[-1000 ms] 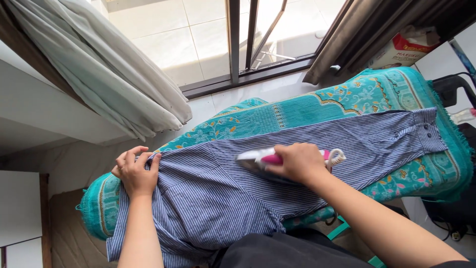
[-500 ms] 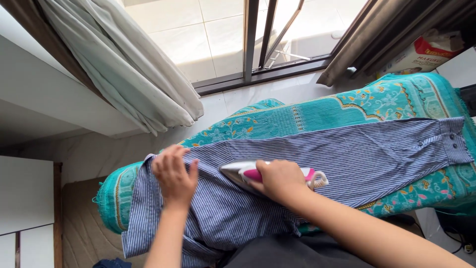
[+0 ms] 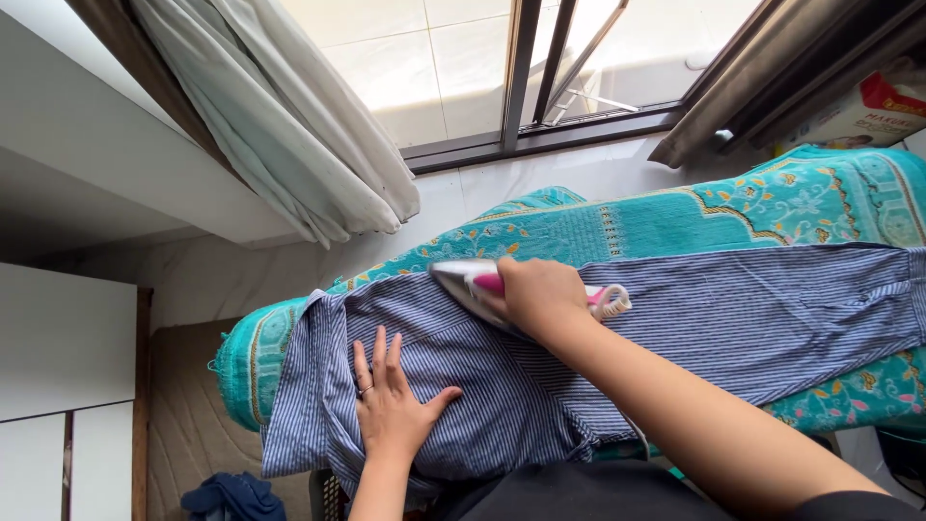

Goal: Ironing a blue striped button-down shirt on an ironing board.

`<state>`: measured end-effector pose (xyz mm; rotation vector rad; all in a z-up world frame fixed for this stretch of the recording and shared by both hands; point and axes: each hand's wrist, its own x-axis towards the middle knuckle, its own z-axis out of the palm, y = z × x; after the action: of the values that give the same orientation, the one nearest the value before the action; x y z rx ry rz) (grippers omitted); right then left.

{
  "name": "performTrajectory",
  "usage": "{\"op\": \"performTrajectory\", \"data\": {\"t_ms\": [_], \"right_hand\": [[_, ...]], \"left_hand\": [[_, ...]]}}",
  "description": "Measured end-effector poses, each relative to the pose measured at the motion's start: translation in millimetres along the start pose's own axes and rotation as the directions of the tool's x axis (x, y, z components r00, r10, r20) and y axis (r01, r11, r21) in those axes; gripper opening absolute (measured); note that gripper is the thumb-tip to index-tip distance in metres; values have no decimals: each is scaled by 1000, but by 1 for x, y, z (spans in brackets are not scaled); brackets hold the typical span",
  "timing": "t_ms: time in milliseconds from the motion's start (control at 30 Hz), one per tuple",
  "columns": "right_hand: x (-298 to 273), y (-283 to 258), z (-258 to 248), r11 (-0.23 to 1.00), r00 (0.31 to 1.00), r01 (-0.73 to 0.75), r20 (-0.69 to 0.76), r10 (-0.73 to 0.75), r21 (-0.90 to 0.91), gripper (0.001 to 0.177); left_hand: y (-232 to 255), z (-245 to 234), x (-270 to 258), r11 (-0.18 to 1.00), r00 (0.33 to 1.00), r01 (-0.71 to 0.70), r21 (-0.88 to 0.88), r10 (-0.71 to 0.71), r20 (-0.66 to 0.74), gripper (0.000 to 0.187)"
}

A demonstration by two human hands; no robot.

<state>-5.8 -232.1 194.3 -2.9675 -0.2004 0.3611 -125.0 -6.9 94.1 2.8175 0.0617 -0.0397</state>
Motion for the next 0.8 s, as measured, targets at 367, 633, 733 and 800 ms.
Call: {"op": "performTrajectory", "data": {"t_ms": [367, 633, 733, 800], "right_hand": [[-31, -32, 48, 982, 980, 189, -59, -187, 22, 29], [-32, -42, 40, 971, 970, 232, -88, -227, 54, 29], [-65, -23, 32, 980, 979, 198, 45, -198, -4, 39], [-76, -17, 32, 985, 984, 171, 56, -170, -3, 41]], "left_hand": [[-19, -1, -11, 993, 998, -67, -98, 65, -25, 135], [-12, -16, -5, 988, 963, 125, -89, -99, 249, 155], [-13, -11, -5, 987, 980, 85, -137, -58, 189, 155], [-14, -10, -6, 986, 974, 100, -133, -70, 216, 156]]}}
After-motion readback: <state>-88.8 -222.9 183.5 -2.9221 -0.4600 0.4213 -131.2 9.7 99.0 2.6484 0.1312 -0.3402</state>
